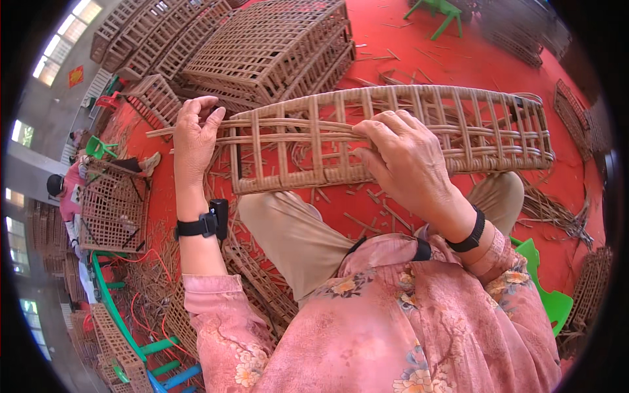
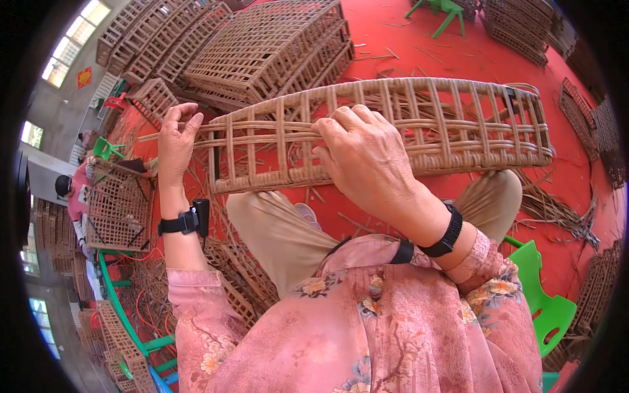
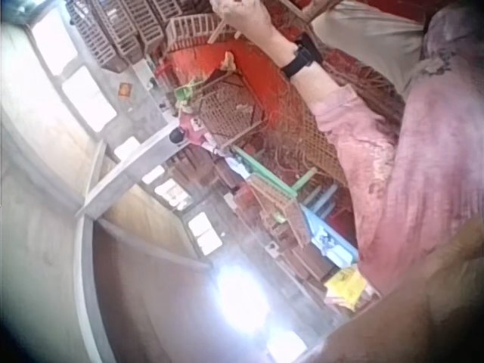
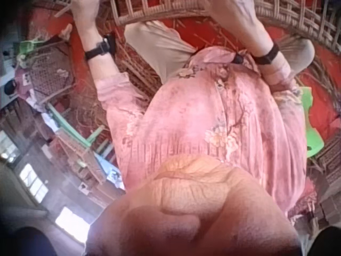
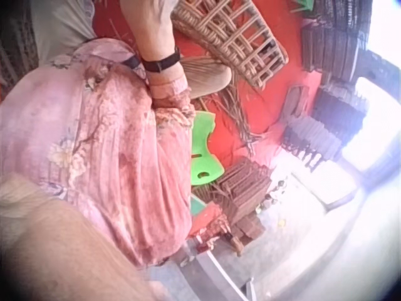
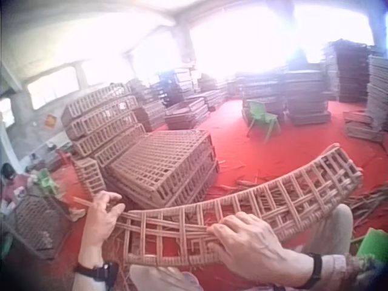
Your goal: The recorder is weaving strips of rattan into a wooden frame to construct a basket.
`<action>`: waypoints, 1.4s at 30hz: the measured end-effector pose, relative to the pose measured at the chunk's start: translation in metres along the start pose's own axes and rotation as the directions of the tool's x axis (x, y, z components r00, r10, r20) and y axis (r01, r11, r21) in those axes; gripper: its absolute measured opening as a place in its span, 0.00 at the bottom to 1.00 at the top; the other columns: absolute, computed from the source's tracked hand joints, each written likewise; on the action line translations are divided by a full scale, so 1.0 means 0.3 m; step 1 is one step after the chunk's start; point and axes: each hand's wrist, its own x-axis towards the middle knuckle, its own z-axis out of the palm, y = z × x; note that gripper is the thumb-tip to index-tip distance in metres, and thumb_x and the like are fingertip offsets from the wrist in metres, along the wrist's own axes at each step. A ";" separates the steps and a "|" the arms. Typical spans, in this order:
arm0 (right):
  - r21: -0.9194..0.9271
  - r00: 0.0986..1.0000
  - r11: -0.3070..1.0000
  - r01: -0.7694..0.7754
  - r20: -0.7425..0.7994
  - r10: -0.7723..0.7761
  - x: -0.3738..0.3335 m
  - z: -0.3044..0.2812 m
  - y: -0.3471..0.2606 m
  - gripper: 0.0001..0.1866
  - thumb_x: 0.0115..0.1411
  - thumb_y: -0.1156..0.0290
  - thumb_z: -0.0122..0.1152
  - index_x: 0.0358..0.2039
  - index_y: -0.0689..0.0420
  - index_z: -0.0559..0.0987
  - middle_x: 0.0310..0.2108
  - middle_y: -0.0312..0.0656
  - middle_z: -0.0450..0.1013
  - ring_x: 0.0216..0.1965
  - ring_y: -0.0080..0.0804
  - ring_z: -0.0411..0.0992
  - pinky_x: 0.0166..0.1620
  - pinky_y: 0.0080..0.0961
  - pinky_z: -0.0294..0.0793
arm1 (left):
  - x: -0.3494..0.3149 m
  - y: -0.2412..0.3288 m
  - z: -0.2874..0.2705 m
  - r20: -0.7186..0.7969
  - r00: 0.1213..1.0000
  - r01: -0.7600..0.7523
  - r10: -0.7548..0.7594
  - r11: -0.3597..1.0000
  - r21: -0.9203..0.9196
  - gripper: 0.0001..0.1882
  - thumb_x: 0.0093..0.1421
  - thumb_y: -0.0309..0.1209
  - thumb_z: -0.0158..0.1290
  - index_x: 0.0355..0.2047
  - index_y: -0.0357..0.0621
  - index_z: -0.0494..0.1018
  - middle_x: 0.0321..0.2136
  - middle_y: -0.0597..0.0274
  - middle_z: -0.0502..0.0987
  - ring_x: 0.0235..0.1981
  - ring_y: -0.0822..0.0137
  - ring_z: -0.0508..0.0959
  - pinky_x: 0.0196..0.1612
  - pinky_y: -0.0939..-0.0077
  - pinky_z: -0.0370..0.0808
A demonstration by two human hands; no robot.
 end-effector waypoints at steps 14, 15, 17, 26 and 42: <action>-0.131 0.997 0.989 0.073 0.028 -0.069 0.169 0.170 -0.083 0.07 0.50 0.75 0.61 0.32 0.61 0.79 0.37 0.48 0.76 0.46 0.45 0.72 0.49 0.40 0.70 | 0.005 0.048 -0.023 0.130 0.992 -0.014 0.004 0.997 0.076 0.15 0.65 0.41 0.59 0.37 0.40 0.79 0.20 0.63 0.77 0.23 0.73 0.74 0.31 0.74 0.73; -0.139 0.998 0.989 0.043 0.052 -0.036 0.180 0.166 -0.090 0.07 0.49 0.74 0.63 0.31 0.61 0.79 0.37 0.49 0.76 0.46 0.46 0.72 0.49 0.40 0.70 | -0.001 0.061 -0.028 0.136 0.990 0.007 -0.023 0.994 0.113 0.14 0.64 0.40 0.60 0.36 0.40 0.79 0.19 0.65 0.77 0.22 0.76 0.73 0.31 0.76 0.72; -0.151 0.997 0.988 0.016 0.078 -0.005 0.197 0.175 -0.103 0.08 0.48 0.73 0.65 0.30 0.61 0.80 0.38 0.49 0.75 0.45 0.46 0.73 0.49 0.40 0.70 | 0.004 0.033 -0.031 0.122 0.992 0.045 -0.041 0.999 -0.030 0.12 0.63 0.37 0.61 0.35 0.39 0.79 0.19 0.68 0.77 0.23 0.79 0.73 0.30 0.79 0.71; -0.050 0.990 0.995 -0.084 0.112 0.090 0.220 0.231 -0.105 0.10 0.48 0.70 0.69 0.30 0.59 0.80 0.37 0.46 0.73 0.45 0.47 0.72 0.48 0.42 0.73 | -0.009 0.103 -0.060 0.038 0.990 0.139 -0.137 0.869 -0.476 0.05 0.60 0.24 0.62 0.36 0.38 0.77 0.28 0.70 0.81 0.30 0.84 0.76 0.35 0.88 0.71; -0.048 0.936 0.989 -0.142 0.317 0.149 0.285 0.208 -0.106 0.09 0.48 0.69 0.65 0.28 0.61 0.81 0.27 0.51 0.77 0.35 0.51 0.77 0.39 0.43 0.75 | 0.008 0.016 -0.064 -0.017 0.984 0.142 -0.179 0.832 -0.537 0.06 0.58 0.22 0.63 0.36 0.39 0.78 0.31 0.68 0.80 0.32 0.80 0.77 0.39 0.87 0.72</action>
